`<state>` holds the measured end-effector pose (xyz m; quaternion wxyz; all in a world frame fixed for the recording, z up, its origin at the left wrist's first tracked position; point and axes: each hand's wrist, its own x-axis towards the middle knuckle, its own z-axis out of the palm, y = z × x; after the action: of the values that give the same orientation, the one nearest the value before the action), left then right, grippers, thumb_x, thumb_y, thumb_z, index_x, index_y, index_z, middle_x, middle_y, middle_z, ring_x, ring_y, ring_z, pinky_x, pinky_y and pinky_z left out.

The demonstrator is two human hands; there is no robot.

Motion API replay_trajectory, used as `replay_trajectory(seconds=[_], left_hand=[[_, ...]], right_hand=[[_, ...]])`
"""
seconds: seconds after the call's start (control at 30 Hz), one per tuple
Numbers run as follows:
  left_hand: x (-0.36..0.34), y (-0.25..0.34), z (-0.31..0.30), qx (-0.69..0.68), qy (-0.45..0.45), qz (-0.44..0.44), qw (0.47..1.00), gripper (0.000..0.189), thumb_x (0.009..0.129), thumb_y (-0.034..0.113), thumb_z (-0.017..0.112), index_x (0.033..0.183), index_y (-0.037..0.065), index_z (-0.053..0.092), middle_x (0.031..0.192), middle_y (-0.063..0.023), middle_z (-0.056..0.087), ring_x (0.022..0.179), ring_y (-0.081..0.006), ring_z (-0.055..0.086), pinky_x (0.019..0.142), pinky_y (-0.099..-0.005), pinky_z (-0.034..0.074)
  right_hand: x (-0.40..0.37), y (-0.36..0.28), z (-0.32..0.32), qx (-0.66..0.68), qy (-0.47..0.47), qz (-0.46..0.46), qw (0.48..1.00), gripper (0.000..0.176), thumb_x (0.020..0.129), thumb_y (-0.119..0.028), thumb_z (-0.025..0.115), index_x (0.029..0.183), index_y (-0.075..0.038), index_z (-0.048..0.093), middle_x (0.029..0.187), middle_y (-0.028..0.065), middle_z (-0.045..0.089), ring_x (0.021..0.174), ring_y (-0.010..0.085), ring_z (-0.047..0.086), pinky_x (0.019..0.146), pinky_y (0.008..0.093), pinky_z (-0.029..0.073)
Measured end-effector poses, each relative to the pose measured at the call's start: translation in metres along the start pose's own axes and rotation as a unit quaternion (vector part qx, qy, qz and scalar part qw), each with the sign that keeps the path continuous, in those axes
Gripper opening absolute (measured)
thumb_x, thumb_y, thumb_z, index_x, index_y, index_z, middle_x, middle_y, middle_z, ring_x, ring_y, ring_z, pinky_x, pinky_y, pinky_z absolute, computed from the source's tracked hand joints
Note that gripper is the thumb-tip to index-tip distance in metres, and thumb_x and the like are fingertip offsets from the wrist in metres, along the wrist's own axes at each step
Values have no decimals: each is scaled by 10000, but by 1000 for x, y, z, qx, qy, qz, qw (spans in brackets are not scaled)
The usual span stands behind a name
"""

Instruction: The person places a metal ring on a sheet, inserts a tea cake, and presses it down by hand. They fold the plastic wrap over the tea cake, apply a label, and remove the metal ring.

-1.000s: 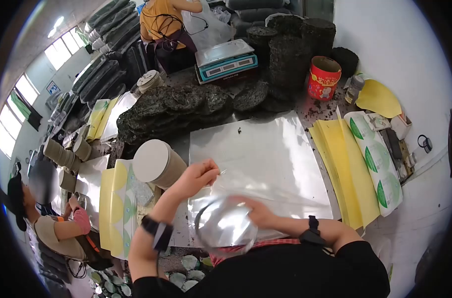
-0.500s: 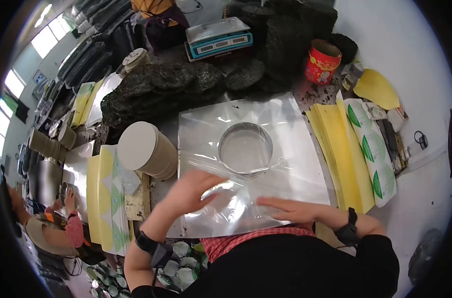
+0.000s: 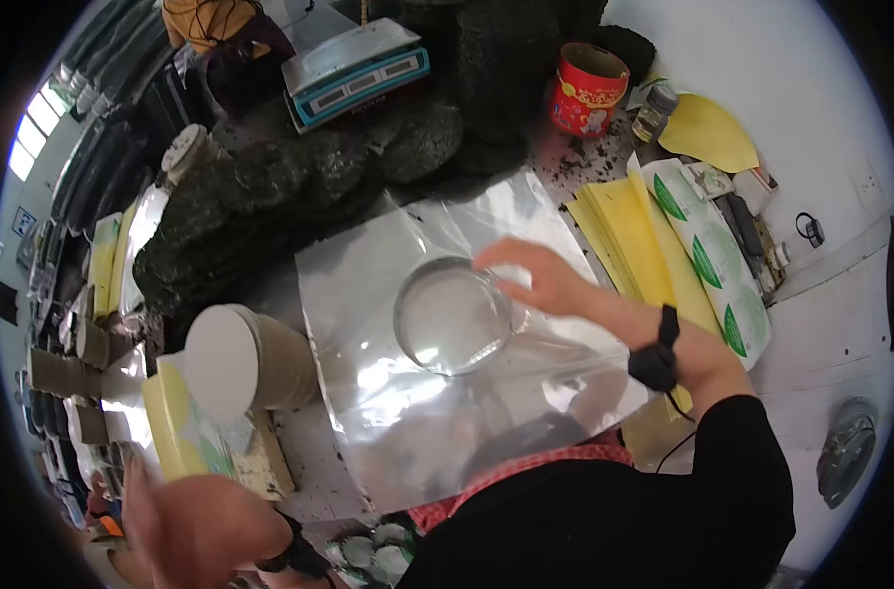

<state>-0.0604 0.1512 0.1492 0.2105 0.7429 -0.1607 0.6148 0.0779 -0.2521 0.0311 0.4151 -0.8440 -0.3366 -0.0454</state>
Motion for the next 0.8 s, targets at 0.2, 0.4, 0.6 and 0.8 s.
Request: replay_trajectory(seconds=[0.2, 0.4, 0.6, 0.8], left_hand=[[-42, -41, 34, 184, -552, -168, 796, 684, 881, 230, 571, 1447, -27, 287, 1497, -228, 298, 1412, -374, 240, 1142, -519, 176], [-14, -40, 35, 150, -574, -203, 779, 511, 874, 99, 561, 1350, -39, 440, 1369, -251, 459, 1298, -385, 423, 1067, -431, 359], [29, -71, 23, 172, -390, -112, 898, 415, 846, -10, 578, 1258, 41, 575, 1019, -140, 664, 887, -287, 648, 710, -365, 519], [-123, 92, 163, -162, -576, 106, 794, 495, 836, 135, 549, 1324, 62, 514, 1356, -136, 519, 1253, -290, 502, 1018, -378, 441]], right_hand=[[132, 137, 0, 330, 228, 315, 860, 389, 838, -150, 602, 1226, -133, 587, 1068, 5, 538, 882, 119, 471, 747, 274, 410], [159, 170, 30, 392, 194, 274, 856, 508, 863, -125, 579, 1365, -112, 502, 1206, 19, 526, 1052, 103, 509, 827, 281, 473], [81, 115, -20, 437, 281, 192, 833, 408, 921, -97, 541, 1328, -112, 526, 1158, 4, 595, 1013, 91, 550, 812, 270, 474], [-14, 87, -17, 549, 413, 265, 677, 357, 914, -88, 584, 1263, -103, 514, 1171, 38, 574, 1106, 158, 527, 897, 317, 461]])
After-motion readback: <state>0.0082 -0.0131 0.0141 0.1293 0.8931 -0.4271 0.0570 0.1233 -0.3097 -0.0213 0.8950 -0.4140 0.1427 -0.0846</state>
